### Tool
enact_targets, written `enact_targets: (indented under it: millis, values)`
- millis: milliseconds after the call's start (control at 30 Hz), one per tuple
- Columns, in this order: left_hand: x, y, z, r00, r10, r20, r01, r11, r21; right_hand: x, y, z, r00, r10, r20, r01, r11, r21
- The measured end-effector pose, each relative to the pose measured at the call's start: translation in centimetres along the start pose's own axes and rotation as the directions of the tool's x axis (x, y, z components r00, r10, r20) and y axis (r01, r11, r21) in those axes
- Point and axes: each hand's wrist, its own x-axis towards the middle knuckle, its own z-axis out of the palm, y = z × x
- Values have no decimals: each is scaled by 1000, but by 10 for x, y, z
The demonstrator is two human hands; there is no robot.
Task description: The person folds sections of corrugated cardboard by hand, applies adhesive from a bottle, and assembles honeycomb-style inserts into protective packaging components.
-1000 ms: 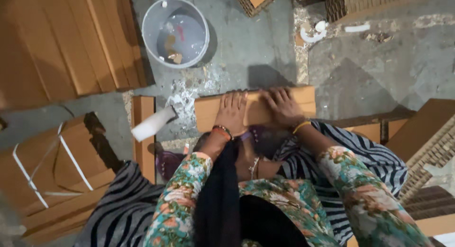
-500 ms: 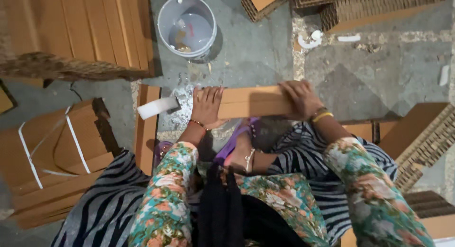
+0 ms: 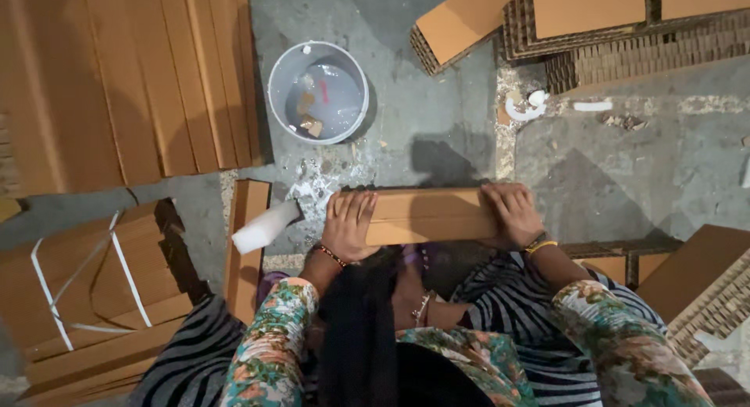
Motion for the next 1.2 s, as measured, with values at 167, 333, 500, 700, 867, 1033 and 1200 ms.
enact_targets:
  millis: [167,333,500,700,867,1033,1200]
  values:
    - [-6,1,6,999,-25,29,25,1000,12,-5,0,2,999,-32,-14,31,994,-105]
    - [-7,6,1,998,-12,63,10,999,35,-8,-7,-2,996,-44,-81,45,999,11]
    - [-3,17,-10,976,-92,195,67,989,128,-5,-25,-18,1000,3,30,1,992,-126]
    - [13,29,9,936,-142,322,100,985,143,33,-67,4,994,-34,104,48,989,-139]
    - [25,51,76,904,-126,409,57,982,178,58,-102,28,997,-71,26,73,996,-56]
    - [29,56,82,933,-108,343,75,991,108,62,-102,18,993,-44,107,49,998,-41]
    - [36,62,60,896,-168,412,187,982,-6,63,-102,18,989,-3,148,3,1000,0]
